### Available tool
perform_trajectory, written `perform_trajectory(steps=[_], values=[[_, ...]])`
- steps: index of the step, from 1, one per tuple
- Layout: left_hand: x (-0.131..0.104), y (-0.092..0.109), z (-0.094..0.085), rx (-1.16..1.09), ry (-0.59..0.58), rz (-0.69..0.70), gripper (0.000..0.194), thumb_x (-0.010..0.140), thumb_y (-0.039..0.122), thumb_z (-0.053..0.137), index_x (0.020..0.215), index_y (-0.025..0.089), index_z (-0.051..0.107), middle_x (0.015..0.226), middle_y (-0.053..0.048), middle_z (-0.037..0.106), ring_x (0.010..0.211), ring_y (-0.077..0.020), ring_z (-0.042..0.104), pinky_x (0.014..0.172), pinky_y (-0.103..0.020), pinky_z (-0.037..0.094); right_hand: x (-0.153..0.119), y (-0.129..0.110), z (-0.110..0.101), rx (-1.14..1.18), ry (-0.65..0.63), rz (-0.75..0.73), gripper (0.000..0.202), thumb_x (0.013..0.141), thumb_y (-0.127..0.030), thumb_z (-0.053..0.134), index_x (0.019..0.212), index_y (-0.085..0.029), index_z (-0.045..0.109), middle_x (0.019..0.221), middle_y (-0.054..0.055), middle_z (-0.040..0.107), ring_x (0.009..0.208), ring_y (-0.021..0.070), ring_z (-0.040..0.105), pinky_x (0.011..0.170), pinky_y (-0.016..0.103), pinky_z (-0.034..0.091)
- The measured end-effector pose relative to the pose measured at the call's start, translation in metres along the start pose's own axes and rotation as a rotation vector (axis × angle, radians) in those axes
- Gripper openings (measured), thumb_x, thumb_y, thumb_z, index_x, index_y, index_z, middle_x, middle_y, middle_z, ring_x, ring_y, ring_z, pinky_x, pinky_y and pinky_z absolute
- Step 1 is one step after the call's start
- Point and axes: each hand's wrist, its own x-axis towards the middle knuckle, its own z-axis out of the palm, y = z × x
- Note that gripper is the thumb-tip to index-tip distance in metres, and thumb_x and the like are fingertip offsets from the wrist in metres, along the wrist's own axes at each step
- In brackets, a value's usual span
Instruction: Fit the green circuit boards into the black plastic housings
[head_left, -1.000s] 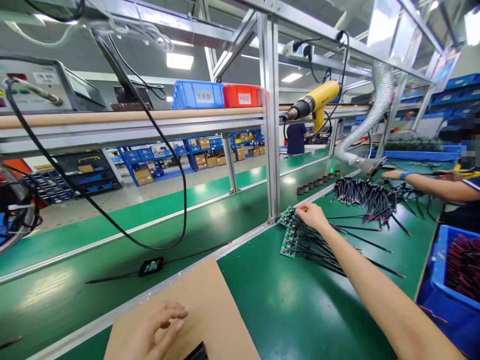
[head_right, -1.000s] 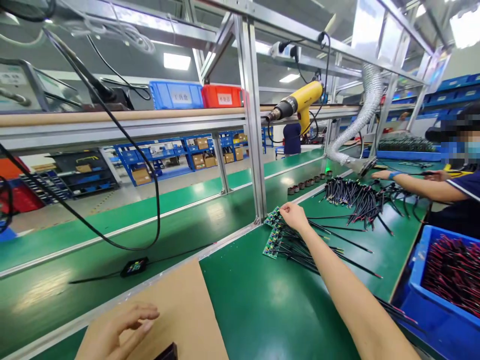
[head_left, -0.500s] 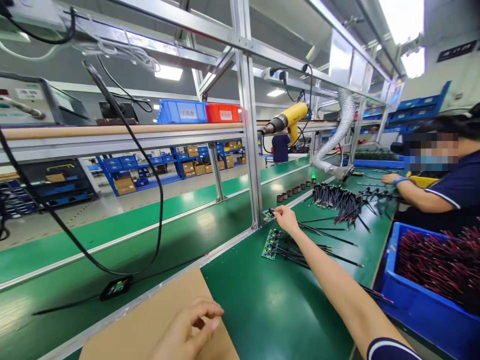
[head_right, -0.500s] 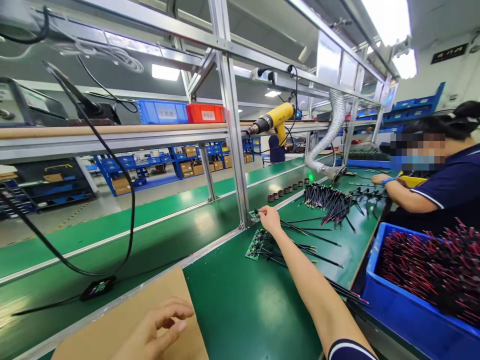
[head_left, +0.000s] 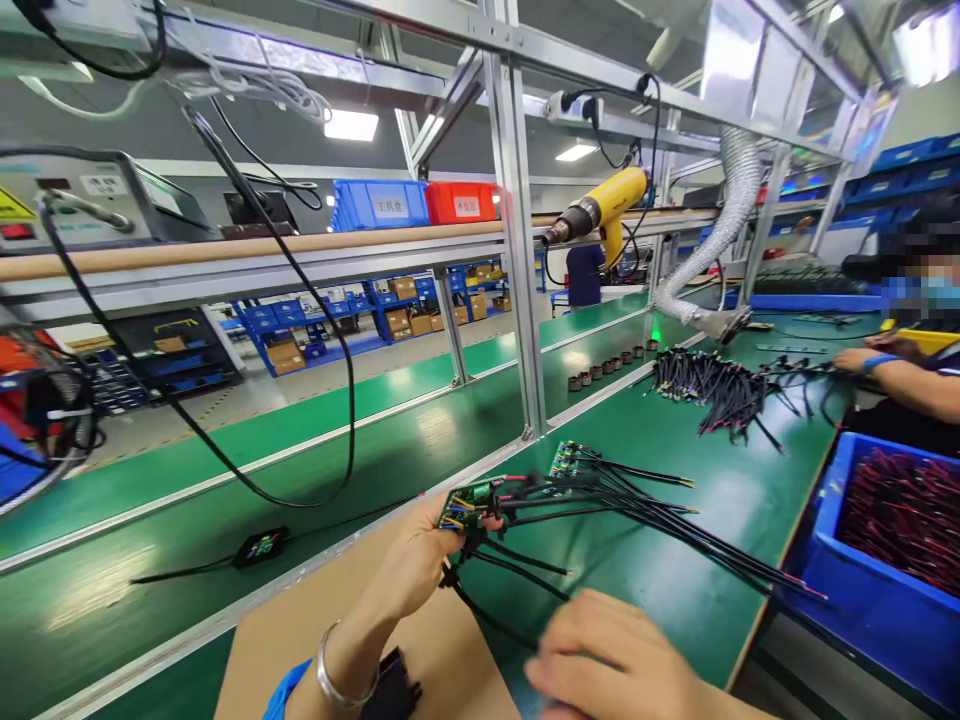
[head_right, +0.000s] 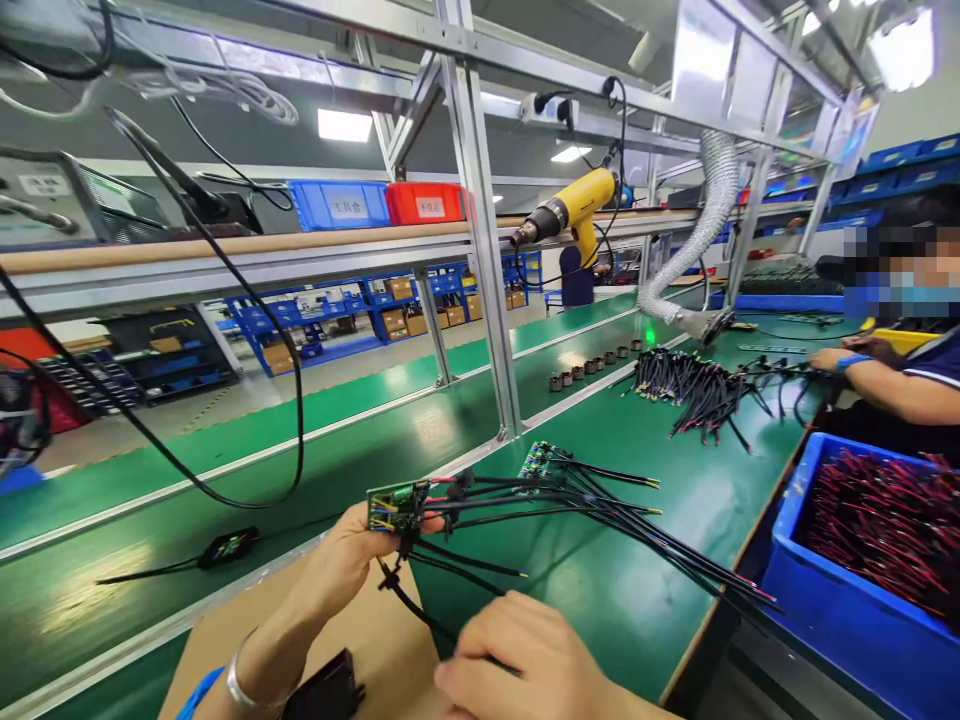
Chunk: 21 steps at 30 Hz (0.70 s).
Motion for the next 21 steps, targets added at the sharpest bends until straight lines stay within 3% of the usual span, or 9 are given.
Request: perform_trajectory(steps=[2,3,5,7,9,11,15,18,21], values=[[-0.011,0.026,-0.007,0.248,-0.016,0.224,0.032,0.075,0.016,0.056,0.103,0.019,0.07,0.101,-0.006,0.07,0.097,-0.0254,0.059,0.089,-0.036,0.042,0.013,0.001,-0.035,0.049,0.192,0.004,0.018,0.095,-0.02,0.048,0.108,-0.019,0.06,0.08,0.006,0.064,0.074,0.0183,0.062,0.064,0.029,0.052],[-0.016,0.039,-0.008,0.398,-0.042,0.348,0.029,0.081,0.019,0.052,0.103,0.02,0.071,0.1,-0.007,0.07,0.095,-0.025,0.058,0.09,-0.037,0.04,0.021,0.004,-0.049,-0.007,0.253,0.074,0.027,0.091,-0.014,0.05,0.116,-0.018,0.059,0.094,0.01,0.066,0.088,0.0224,0.063,0.075,0.034,0.054],[-0.023,0.062,-0.006,0.649,-0.088,0.546,0.027,0.09,0.024,0.047,0.102,0.023,0.071,0.097,-0.006,0.069,0.09,-0.0236,0.056,0.094,-0.04,0.033,0.039,0.015,-0.065,-0.027,0.237,0.147,0.044,0.086,-0.018,0.059,0.13,-0.02,0.052,0.121,0.013,0.058,0.111,0.0283,0.056,0.092,0.042,0.049],[-0.026,0.075,-0.002,0.773,-0.091,0.659,0.028,0.093,0.026,0.044,0.1,0.025,0.071,0.092,-0.005,0.068,0.087,-0.0225,0.054,0.098,-0.042,0.026,0.054,0.031,-0.062,0.087,0.027,0.265,0.065,0.085,-0.036,0.064,0.142,-0.02,0.038,0.141,0.014,0.043,0.128,0.0313,0.043,0.104,0.047,0.039],[-0.028,0.078,0.001,0.777,-0.029,0.693,0.028,0.095,0.029,0.044,0.099,0.026,0.071,0.088,-0.005,0.066,0.087,-0.0224,0.053,0.098,-0.042,0.026,0.063,0.047,-0.045,0.238,-0.218,0.36,0.088,0.079,-0.051,0.069,0.149,-0.019,0.026,0.149,0.015,0.032,0.135,0.0326,0.034,0.108,0.049,0.033],[-0.027,0.073,-0.001,0.698,0.014,0.673,0.027,0.095,0.034,0.047,0.095,0.026,0.073,0.085,-0.006,0.064,0.09,-0.0239,0.052,0.095,-0.042,0.03,0.066,0.059,-0.024,0.341,-0.341,0.448,0.091,0.077,-0.05,0.07,0.15,-0.02,0.024,0.147,0.015,0.035,0.133,0.0315,0.037,0.107,0.047,0.034],[-0.023,0.045,-0.013,0.399,0.076,0.632,0.027,0.084,0.044,0.061,0.099,0.026,0.074,0.101,-0.008,0.066,0.114,-0.0303,0.047,0.1,-0.043,0.031,0.07,0.062,-0.001,0.518,-0.32,0.6,0.033,0.091,-0.031,0.051,0.122,-0.021,0.053,0.102,0.004,0.064,0.093,0.0195,0.059,0.079,0.031,0.046],[-0.024,0.019,-0.015,-0.046,0.104,0.462,0.06,0.078,0.058,0.064,0.129,0.028,0.058,0.134,-0.009,0.054,0.129,-0.0347,0.04,0.106,-0.048,0.027,0.079,0.052,-0.002,0.429,-0.226,0.662,0.02,0.09,-0.019,0.044,0.104,-0.022,0.057,0.085,0.0,0.063,0.078,0.0167,0.056,0.068,0.027,0.041],[-0.028,-0.007,0.0,-0.413,0.024,0.31,0.101,0.058,0.084,0.061,0.14,0.027,0.044,0.142,-0.013,0.046,0.127,-0.0403,0.043,0.102,-0.053,0.034,0.09,0.044,-0.004,0.247,-0.183,0.74,0.025,0.082,-0.009,0.044,0.101,-0.02,0.054,0.087,0.002,0.063,0.08,0.0187,0.056,0.07,0.029,0.038]])
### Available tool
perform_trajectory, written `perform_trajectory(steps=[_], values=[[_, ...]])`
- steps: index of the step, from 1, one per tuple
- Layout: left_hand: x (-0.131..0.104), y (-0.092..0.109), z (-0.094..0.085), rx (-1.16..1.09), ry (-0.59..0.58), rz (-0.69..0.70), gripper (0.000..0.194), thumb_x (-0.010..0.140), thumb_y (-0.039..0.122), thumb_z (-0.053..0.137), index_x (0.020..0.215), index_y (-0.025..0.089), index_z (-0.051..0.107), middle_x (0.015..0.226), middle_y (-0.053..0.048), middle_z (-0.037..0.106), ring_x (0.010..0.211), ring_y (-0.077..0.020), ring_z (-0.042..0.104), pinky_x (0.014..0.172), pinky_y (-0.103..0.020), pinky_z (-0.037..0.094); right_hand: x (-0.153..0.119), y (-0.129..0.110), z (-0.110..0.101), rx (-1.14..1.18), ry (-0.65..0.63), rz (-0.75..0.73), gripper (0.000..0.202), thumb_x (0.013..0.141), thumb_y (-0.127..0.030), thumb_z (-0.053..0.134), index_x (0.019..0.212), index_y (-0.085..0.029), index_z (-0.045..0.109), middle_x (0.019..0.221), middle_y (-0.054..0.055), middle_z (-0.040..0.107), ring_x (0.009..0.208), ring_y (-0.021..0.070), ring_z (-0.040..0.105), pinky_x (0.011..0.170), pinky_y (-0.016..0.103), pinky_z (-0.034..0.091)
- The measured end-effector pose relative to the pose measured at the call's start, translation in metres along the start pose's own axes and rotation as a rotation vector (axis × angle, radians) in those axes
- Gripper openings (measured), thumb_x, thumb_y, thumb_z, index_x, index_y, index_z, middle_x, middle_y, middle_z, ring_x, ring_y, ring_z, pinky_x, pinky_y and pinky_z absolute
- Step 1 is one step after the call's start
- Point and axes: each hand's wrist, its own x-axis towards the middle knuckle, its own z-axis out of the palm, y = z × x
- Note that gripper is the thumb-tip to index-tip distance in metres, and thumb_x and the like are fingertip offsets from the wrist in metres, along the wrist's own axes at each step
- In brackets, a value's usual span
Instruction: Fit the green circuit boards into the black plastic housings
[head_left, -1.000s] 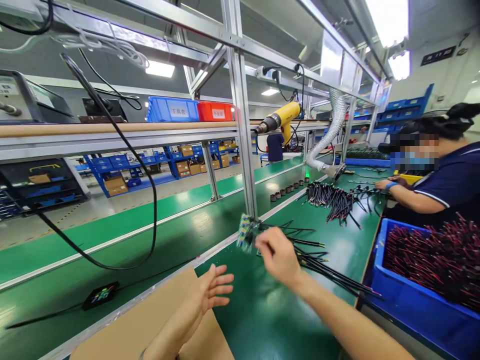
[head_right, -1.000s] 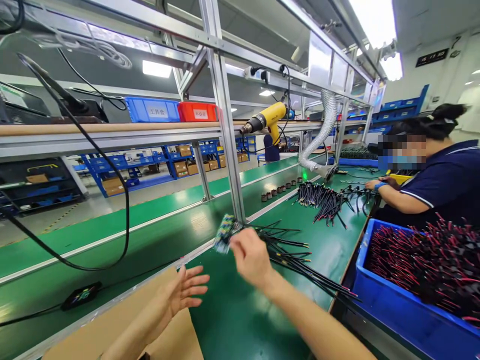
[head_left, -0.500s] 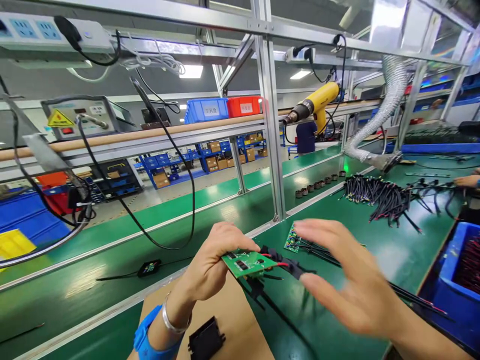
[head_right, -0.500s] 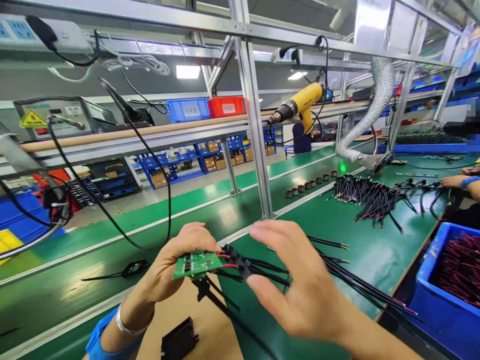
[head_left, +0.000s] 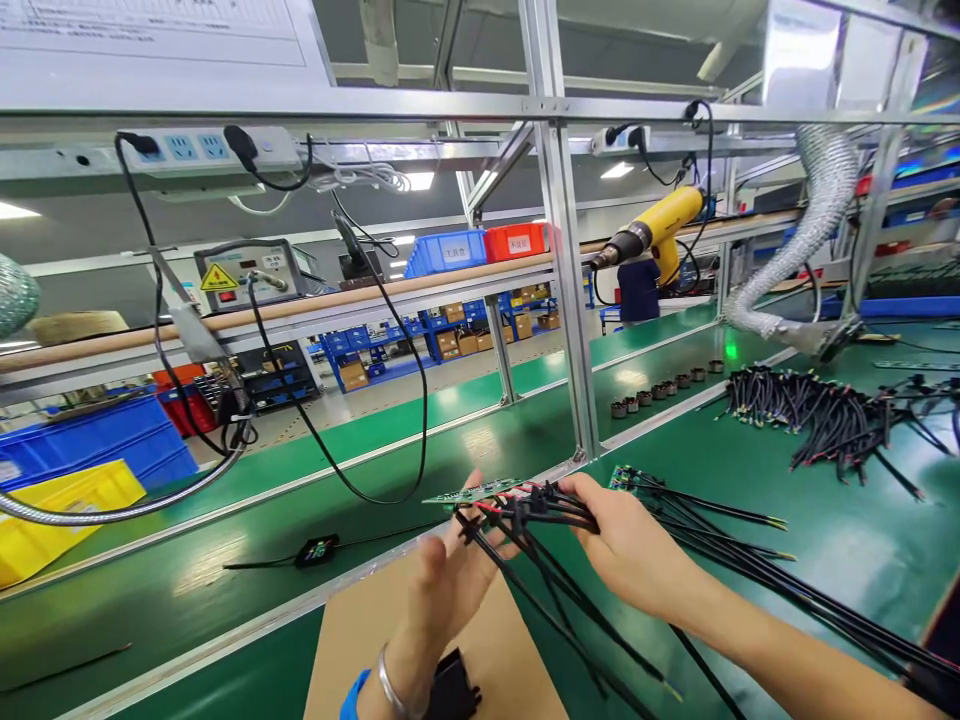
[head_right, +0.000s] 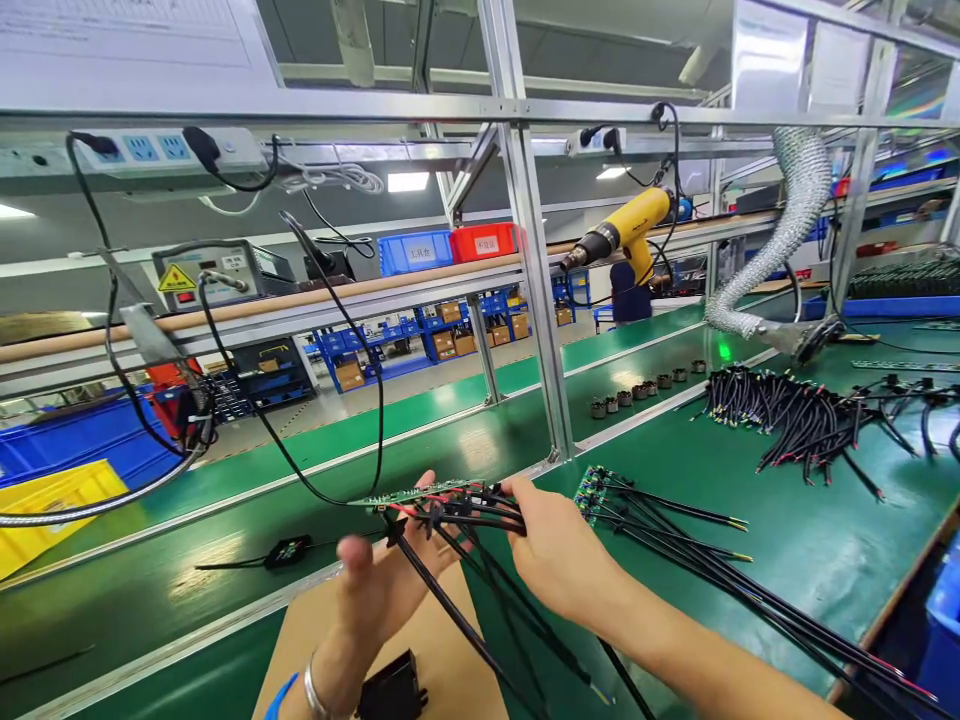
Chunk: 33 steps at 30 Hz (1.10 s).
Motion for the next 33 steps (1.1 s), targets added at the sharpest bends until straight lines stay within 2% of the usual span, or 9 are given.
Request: perform_trajectory(steps=[2,6,9,12,16,20,24,29,33], values=[[-0.006,-0.017,0.01,-0.021,0.113,0.037,0.111,0.047,0.077,0.075,0.141,0.029,0.041,0.138,-0.011,0.049,0.128,-0.0388,0.044,0.102,-0.049,0.036,0.002,-0.007,0.002,-0.03,-0.021,0.04,0.017,0.081,-0.009,0.045,0.092,-0.02,0.053,0.084,0.003,0.062,0.077,0.0188,0.053,0.069,0.029,0.037],[-0.01,-0.025,0.019,0.119,0.441,0.014,0.08,0.068,0.042,0.081,0.136,0.028,0.042,0.122,-0.009,0.06,0.113,-0.0274,0.059,0.094,-0.038,0.045,0.007,-0.012,0.008,0.075,-0.283,0.082,0.016,0.09,-0.027,0.044,0.079,-0.02,0.053,0.064,-0.002,0.049,0.057,0.0133,0.042,0.052,0.025,0.031],[-0.022,0.0,0.003,0.259,0.346,-0.208,0.06,0.073,0.044,0.076,0.121,0.016,0.053,0.088,-0.008,0.068,0.074,-0.0211,0.068,0.064,-0.029,0.051,0.012,-0.005,-0.002,0.147,-0.482,0.121,0.031,0.094,-0.041,0.038,0.084,-0.018,0.056,0.053,-0.007,0.035,0.045,0.0105,0.029,0.042,0.023,0.023],[-0.052,0.034,-0.018,0.354,0.155,-0.526,0.05,0.069,0.045,0.078,0.1,0.01,0.061,0.055,-0.001,0.059,0.039,-0.0117,0.051,0.036,-0.019,0.033,0.019,0.014,-0.022,0.073,-0.59,0.01,0.03,0.091,-0.045,0.05,0.076,-0.018,0.054,0.057,-0.006,0.035,0.051,0.0098,0.029,0.046,0.023,0.021],[-0.1,0.043,-0.022,0.423,-0.068,-0.762,0.047,0.072,0.057,0.073,0.09,0.014,0.065,0.052,0.004,0.048,0.044,-0.0067,0.039,0.041,-0.017,0.025,0.023,0.054,-0.029,-0.276,-0.653,-0.155,0.036,0.088,-0.048,0.055,0.067,-0.019,0.054,0.055,-0.004,0.041,0.053,0.0121,0.035,0.05,0.025,0.023],[-0.129,0.008,-0.012,0.342,-0.114,-0.716,0.048,0.069,0.059,0.076,0.087,0.015,0.066,0.073,0.001,0.052,0.062,-0.0081,0.04,0.057,-0.019,0.034,0.012,0.074,0.016,-0.313,-0.827,-0.16,0.036,0.077,-0.052,0.067,0.084,-0.016,0.066,0.073,0.003,0.059,0.064,0.0186,0.052,0.056,0.027,0.036],[-0.142,-0.017,-0.016,0.347,-0.165,-0.861,0.052,0.07,0.058,0.074,0.099,0.017,0.064,0.072,0.002,0.051,0.051,-0.007,0.042,0.045,-0.019,0.039,0.005,0.059,0.078,-0.018,-0.76,-0.19,0.063,0.078,-0.043,0.067,0.131,-0.013,0.051,0.115,0.012,0.061,0.096,0.0236,0.057,0.08,0.03,0.043],[-0.15,-0.025,-0.031,0.415,-0.134,-1.057,0.038,0.074,0.051,0.068,0.087,0.016,0.057,0.063,0.004,0.051,0.035,-0.0051,0.04,0.029,-0.017,0.034,0.007,0.05,0.122,0.065,-0.835,-0.166,0.012,0.077,-0.029,0.067,0.076,-0.018,0.064,0.065,-0.002,0.059,0.06,0.0143,0.051,0.058,0.023,0.035],[-0.153,-0.031,-0.033,0.406,-0.099,-1.076,0.035,0.078,0.051,0.064,0.08,0.018,0.052,0.056,0.007,0.045,0.034,-0.0051,0.035,0.03,-0.016,0.031,0.002,0.058,0.122,0.081,-0.778,-0.142,0.014,0.085,-0.028,0.059,0.076,-0.019,0.063,0.061,-0.003,0.053,0.061,0.0134,0.048,0.059,0.023,0.033]])
